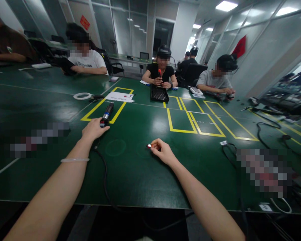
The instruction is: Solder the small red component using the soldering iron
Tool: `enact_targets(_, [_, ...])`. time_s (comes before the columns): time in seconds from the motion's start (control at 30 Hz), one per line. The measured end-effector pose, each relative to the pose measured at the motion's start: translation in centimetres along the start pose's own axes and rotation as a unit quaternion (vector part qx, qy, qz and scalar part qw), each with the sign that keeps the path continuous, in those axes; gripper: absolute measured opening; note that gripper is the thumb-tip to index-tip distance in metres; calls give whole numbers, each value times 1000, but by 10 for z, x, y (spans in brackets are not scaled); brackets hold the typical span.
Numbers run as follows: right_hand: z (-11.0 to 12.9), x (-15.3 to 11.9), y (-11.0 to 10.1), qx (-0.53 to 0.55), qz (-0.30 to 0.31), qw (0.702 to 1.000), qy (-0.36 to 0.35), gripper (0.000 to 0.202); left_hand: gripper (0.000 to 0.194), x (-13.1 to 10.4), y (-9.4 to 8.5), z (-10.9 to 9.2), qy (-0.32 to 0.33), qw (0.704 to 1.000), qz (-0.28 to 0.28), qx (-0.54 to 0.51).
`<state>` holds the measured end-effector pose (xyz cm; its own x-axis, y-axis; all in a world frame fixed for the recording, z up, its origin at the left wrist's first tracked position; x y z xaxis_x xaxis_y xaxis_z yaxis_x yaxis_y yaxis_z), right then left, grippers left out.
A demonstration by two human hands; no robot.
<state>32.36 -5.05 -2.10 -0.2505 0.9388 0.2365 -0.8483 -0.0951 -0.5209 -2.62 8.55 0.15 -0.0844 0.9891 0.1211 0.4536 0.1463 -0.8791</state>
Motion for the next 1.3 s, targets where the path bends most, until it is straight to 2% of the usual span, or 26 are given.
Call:
enact_targets(0.2, [1, 0, -1, -20, -3, 1000, 3, 15, 70, -2, 1, -4, -22, 1000, 4, 0])
enact_targets(0.33, [1, 0, -1, -37, -7, 999, -7, 15, 68, -16, 10, -18, -8, 1000, -6, -3])
enact_targets(0.43, [1, 0, -2, -51, -13, 998, -13, 16, 67, -32, 21, -41, 19, 1000, -1, -4])
enact_targets(0.7, [1, 0, -6, -77, -34, 996, -17, 13, 64, -82, 47, -116, 140, 987, 75, -27])
enact_targets(0.87, [1, 0, -6, -88, -37, 995, -19, 12, 60, -110, 59, -146, 224, 966, 107, -68])
enact_targets(1.1, [5, 0, -1, -166, -27, 985, -38, 10, 57, -132, 64, -167, 297, 933, 164, -120])
enact_targets(1.3, [8, 0, 1, -199, -21, 978, -55, 14, 58, -135, 66, -169, 319, 921, 180, -135])
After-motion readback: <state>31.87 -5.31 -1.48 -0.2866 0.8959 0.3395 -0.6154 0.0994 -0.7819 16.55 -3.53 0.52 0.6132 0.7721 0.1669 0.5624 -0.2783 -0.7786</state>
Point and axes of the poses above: each hand's wrist, its own x-axis towards the middle knuckle, its own y-axis out of the palm, z = x × y, the point moved 5 cm from there along x, towards the middle knuckle, and after that the axes turned 12 degrees about -x, right-handed, at the moved point
